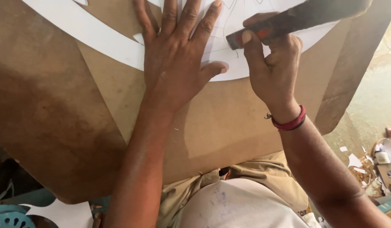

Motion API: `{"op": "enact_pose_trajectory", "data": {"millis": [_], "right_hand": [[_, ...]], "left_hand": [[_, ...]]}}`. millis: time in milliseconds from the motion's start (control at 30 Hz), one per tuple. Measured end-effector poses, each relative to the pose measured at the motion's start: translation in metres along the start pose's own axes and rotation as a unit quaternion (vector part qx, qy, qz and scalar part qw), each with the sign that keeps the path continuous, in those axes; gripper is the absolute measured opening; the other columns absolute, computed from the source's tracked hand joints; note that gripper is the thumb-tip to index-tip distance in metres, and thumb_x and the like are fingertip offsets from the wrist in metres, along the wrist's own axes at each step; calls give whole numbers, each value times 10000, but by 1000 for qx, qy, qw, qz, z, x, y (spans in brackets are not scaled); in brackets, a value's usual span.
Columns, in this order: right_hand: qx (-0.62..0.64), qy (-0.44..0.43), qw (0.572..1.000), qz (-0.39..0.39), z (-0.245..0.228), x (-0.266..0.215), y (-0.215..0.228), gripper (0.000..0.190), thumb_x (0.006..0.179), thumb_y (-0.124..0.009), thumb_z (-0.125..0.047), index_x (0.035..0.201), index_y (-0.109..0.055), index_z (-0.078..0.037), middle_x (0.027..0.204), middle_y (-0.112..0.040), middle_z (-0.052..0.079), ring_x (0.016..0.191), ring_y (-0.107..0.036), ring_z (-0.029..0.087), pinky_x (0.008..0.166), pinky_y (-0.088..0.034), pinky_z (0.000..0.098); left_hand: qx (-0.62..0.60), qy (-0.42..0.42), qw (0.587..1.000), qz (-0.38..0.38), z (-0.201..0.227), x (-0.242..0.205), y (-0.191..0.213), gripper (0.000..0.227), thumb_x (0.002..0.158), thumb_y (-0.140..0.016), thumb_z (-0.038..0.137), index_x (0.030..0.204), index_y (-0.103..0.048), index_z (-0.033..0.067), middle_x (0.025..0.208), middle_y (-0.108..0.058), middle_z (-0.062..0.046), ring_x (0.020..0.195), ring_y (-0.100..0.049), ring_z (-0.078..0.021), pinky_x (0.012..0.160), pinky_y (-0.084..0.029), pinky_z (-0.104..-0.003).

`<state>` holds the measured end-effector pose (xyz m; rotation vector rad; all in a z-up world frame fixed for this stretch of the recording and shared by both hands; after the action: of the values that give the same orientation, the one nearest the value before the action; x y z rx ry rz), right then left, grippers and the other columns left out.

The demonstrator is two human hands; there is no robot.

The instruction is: Cutting out intricate leaf-like patterns from a circular white sheet using a flat metal blade tool.

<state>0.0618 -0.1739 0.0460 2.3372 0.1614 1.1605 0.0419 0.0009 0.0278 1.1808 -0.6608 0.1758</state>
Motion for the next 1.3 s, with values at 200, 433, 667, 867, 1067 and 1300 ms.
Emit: {"op": "enact_pose_trajectory", "data": {"millis": [200, 433, 667, 867, 1067, 1300], "right_hand": [[44, 1, 999, 1, -1, 2, -2, 81, 1133, -628, 31, 1122, -548, 40, 1152, -699, 156, 922, -760, 190, 748, -558, 267], [27, 24, 999, -12, -6, 1, -6, 44, 1143, -585, 62, 1163, -548, 73, 1004, -702, 144, 878, -740, 212, 792, -566, 286], [-108, 105, 985, -79, -23, 9, -8, 65, 1141, -569, 112, 1151, -555, 49, 893, -679, 124, 765, -711, 226, 698, -503, 332], [-66, 108, 979, -162, -21, 18, -3, 132, 1119, -486, 134, 1197, -532, 38, 986, -689, 133, 824, -728, 214, 721, -524, 296], [-83, 129, 969, -194, -20, 20, 0, 119, 1121, -495, 123, 1202, -533, 45, 1003, -691, 132, 884, -754, 213, 753, -552, 285], [-141, 115, 957, -226, -20, 28, 4, 104, 1152, -638, 62, 1090, -619, -20, 1009, -708, 121, 799, -709, 256, 692, -528, 337]], "left_hand": [[-4, 14, 1000, 0, -2, 1, -4, 1038, 817, -841, 651, 1639, -419, 178, 1682, -352, -58, 1565, -212, -324, 1219, -7, -747], [-2, 10, 1000, 19, -2, -2, -6, 1016, 816, -887, 601, 1619, -429, 179, 1629, -425, -14, 1515, -339, -284, 1231, -139, -705], [-16, 56, 997, 42, 8, -8, 0, 830, 853, -921, 528, 1477, -507, 170, 1528, -499, -27, 1447, -398, -287, 1211, -168, -720], [-38, 49, 997, 56, 7, -9, -4, 846, 875, -915, 489, 1513, -479, 146, 1573, -450, -68, 1479, -341, -316, 1189, -118, -744], [-34, 67, 997, 34, 6, -9, -10, 853, 960, -871, 474, 1604, -391, 189, 1652, -376, -50, 1544, -246, -306, 1222, -63, -742], [-28, 74, 997, 24, 7, -6, -7, 861, 939, -865, 499, 1595, -386, 214, 1643, -386, -16, 1544, -243, -277, 1228, -64, -730]]}}
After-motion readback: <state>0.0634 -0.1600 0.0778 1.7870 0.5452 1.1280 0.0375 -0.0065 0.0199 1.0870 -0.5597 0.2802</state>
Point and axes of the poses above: each hand's wrist, its own x-axis towards the middle knuckle, its own y-axis out of the back of the hand, z = x × y, the point moved 6 cm from there along x, towards the middle knuckle
